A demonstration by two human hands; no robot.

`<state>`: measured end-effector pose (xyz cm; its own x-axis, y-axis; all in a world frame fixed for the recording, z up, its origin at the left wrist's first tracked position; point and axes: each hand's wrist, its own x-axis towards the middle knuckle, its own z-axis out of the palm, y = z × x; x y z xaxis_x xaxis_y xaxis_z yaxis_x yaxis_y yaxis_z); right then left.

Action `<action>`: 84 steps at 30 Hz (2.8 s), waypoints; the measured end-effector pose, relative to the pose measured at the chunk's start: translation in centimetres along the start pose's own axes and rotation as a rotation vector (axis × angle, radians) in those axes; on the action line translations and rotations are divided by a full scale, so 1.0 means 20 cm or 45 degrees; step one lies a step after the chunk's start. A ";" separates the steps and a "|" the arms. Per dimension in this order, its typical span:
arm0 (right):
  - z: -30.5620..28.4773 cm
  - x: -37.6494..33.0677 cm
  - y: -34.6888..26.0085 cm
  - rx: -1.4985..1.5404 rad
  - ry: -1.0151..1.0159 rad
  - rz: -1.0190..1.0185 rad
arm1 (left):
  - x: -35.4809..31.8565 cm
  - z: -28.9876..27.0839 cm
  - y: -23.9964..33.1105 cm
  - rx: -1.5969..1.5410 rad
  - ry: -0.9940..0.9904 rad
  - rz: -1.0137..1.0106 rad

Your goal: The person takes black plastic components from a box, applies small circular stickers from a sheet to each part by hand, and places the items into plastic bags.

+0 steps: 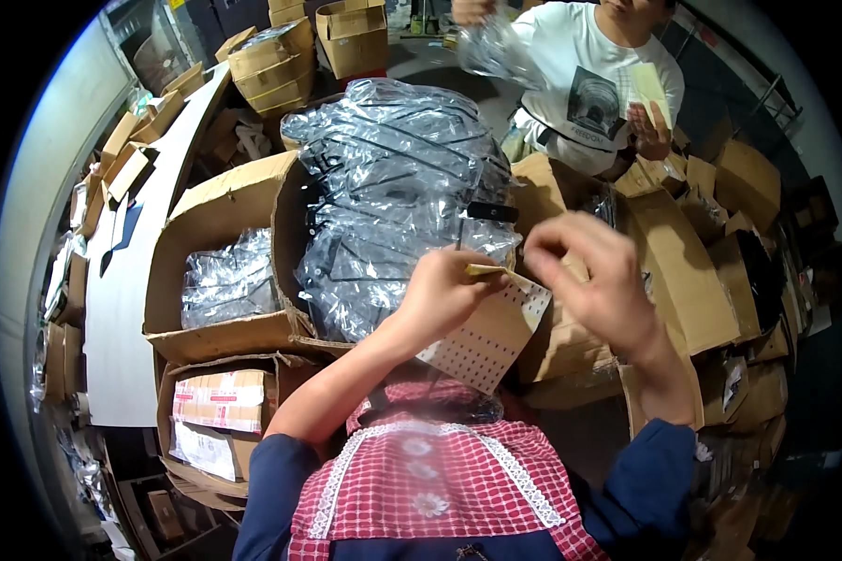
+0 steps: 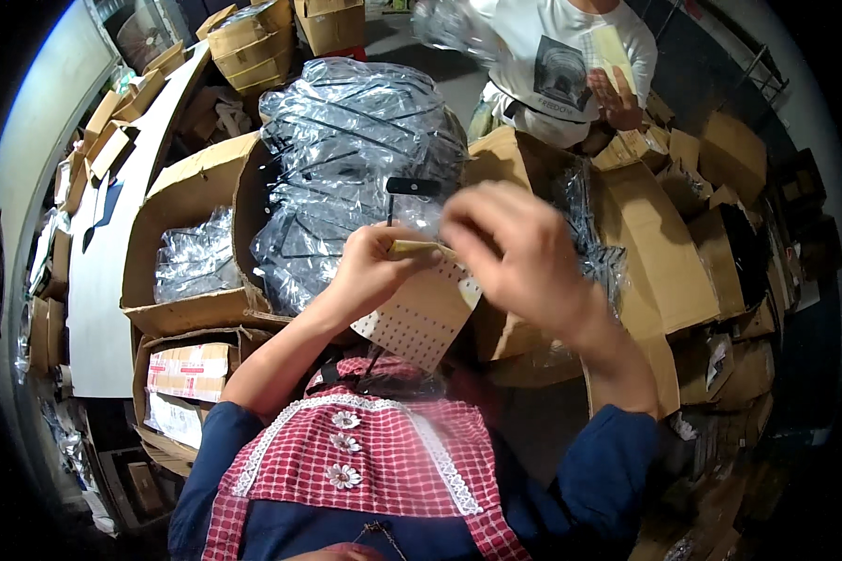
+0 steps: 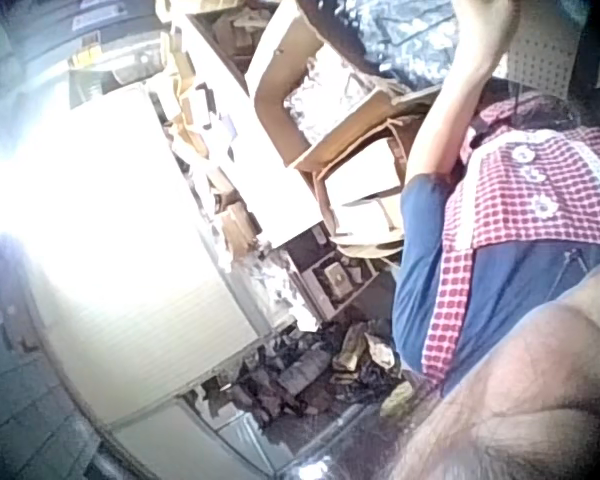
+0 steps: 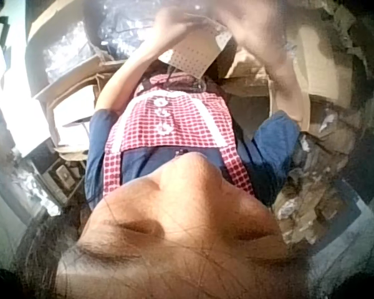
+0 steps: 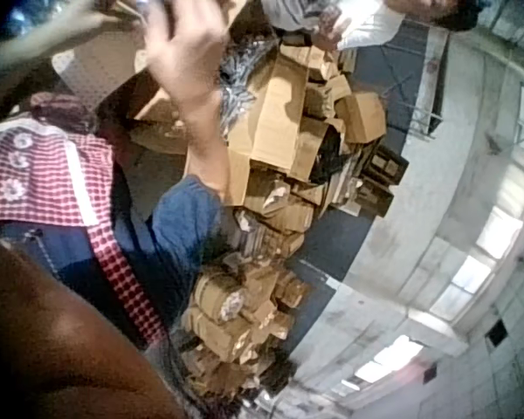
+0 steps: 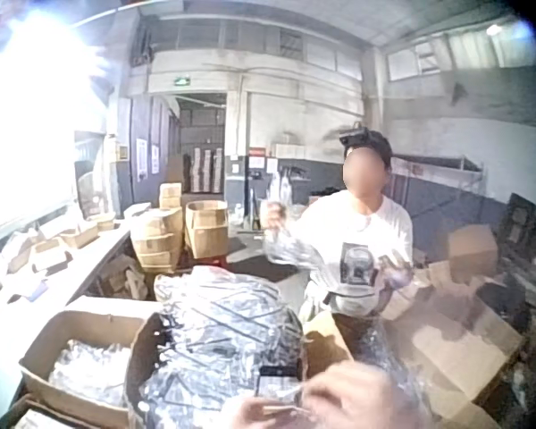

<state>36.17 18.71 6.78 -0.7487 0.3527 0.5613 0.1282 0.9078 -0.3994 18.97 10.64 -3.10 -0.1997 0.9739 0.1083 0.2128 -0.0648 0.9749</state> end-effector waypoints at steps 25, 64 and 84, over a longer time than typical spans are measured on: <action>-0.20 -0.13 0.32 -0.062 0.151 0.905 | -0.16 -0.51 -0.05 -0.442 0.560 0.093; -0.71 -1.52 1.48 -0.047 -0.033 1.935 | -0.36 -1.50 0.16 -1.249 0.139 -0.065; -0.85 -0.83 0.45 1.226 0.078 1.638 | 0.41 0.83 0.28 1.249 -0.709 1.397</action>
<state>60.88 24.80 6.22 -0.4433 0.7610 -0.4737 0.1664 -0.4494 -0.8777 34.48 21.92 0.03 0.7796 0.5178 0.3523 0.5690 -0.8206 -0.0529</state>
